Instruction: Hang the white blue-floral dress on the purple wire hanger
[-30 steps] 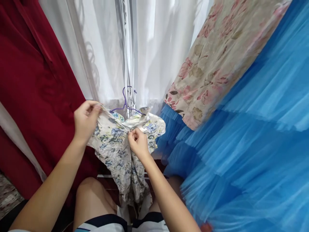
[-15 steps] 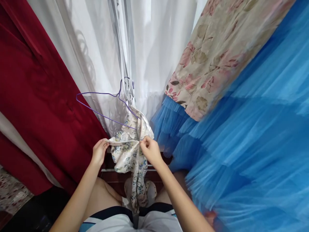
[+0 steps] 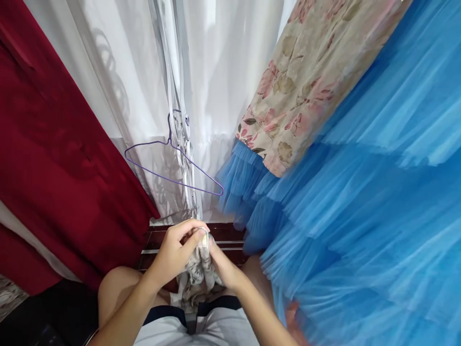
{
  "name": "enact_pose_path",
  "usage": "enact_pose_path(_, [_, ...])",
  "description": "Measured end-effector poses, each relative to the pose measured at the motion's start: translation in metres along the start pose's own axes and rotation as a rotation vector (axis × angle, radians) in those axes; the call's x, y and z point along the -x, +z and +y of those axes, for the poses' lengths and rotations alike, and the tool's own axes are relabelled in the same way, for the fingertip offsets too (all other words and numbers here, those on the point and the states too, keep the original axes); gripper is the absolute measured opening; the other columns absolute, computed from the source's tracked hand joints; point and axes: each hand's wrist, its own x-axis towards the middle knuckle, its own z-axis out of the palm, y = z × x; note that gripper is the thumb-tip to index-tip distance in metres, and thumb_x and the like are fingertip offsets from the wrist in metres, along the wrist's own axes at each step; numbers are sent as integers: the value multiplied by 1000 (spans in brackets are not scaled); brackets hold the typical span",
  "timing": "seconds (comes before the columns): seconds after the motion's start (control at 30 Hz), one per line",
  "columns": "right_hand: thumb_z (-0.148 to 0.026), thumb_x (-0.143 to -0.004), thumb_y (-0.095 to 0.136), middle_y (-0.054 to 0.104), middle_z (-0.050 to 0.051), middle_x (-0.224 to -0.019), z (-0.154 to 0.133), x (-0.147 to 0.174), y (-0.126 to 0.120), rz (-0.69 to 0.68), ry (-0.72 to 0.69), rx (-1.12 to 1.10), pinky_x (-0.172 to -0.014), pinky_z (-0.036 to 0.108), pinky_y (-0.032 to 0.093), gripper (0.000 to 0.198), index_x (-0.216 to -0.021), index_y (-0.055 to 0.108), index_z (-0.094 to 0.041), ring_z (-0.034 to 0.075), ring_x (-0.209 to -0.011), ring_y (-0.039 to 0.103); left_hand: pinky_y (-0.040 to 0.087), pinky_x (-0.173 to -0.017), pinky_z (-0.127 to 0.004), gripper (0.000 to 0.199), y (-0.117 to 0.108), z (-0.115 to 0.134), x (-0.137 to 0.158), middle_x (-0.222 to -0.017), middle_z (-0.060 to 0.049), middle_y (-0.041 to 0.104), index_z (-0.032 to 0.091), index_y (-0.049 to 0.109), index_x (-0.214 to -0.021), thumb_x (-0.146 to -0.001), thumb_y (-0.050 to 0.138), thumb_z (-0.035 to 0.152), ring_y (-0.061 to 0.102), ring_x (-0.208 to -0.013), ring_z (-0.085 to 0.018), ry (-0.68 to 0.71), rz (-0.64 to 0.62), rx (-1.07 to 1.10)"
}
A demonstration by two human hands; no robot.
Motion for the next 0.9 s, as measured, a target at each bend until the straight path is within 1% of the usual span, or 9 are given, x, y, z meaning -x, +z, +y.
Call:
enact_pose_path(0.07, [-85,-81,29,71,12,-92,2,8,15,-86,119,-184,-88,40,49,79,-94,72,-21,28,-101,65,37,-60,-25,22,-9,-9,5,-71,0,57,20,67,-93,-96,53,36,49,-63,-13,-75,43,-10])
enact_pose_path(0.13, [-80,-74,53,71,11,-88,2,15,23,-188,196,-286,-81,37,51,67,-92,72,-18,27,-91,67,34,-57,-24,22,-16,-25,15,-67,1,53,20,66,-93,-94,56,39,46,-60,-12,-202,4,156])
enact_pose_path(0.2, [-55,-64,80,70,7,-82,-2,20,23,-219,191,-327,-75,31,51,47,-89,71,-16,22,-77,66,39,-62,-23,24,-16,-43,31,-75,-1,59,21,65,-99,-92,58,43,54,-68,-14,-359,-88,457])
enact_pose_path(0.3, [-29,-57,87,69,2,-75,-21,27,11,-121,171,-416,-64,26,51,41,-91,69,-16,15,-62,62,46,-83,-31,44,-5,-58,60,-101,-7,67,23,64,-117,-88,59,56,62,-93,-22,-534,-233,788])
enact_pose_path(0.37, [-26,-58,84,70,2,-72,-40,30,-6,-38,153,-438,-58,26,51,39,-93,69,-18,16,-58,62,44,-93,-36,55,2,-59,73,-109,-9,67,20,64,-122,-81,67,58,61,-103,-26,-554,-387,741])
enact_pose_path(0.47, [-24,-55,83,68,2,-63,-73,27,-48,32,53,-223,-51,24,49,27,-78,71,-14,16,-52,60,45,-90,-34,43,3,-51,74,-104,-7,69,15,71,-106,-78,74,47,61,-99,-26,-449,-494,362])
enact_pose_path(0.67, [-20,-55,76,62,-2,-52,-140,-42,-127,339,-260,262,-47,22,40,8,-57,70,-16,13,-48,52,42,-72,-23,25,-37,-36,40,-84,0,63,16,66,-93,-92,56,38,55,-81,-17,-167,-204,-51])
enact_pose_path(0.77, [-25,-57,73,58,-5,-49,-160,-100,-130,362,-347,278,-49,22,39,14,-50,64,-17,11,-49,48,39,-67,-22,26,-63,-32,26,-76,1,54,16,60,-83,-93,55,39,49,-74,-14,-101,-66,-121])
enact_pose_path(0.9, [-29,-60,81,66,-2,-60,-163,-161,-106,234,-267,266,-54,22,44,18,-66,72,-15,12,-55,55,35,-60,-21,32,-99,-25,13,-69,3,41,17,50,-74,-94,56,41,41,-66,-11,-59,70,-129])
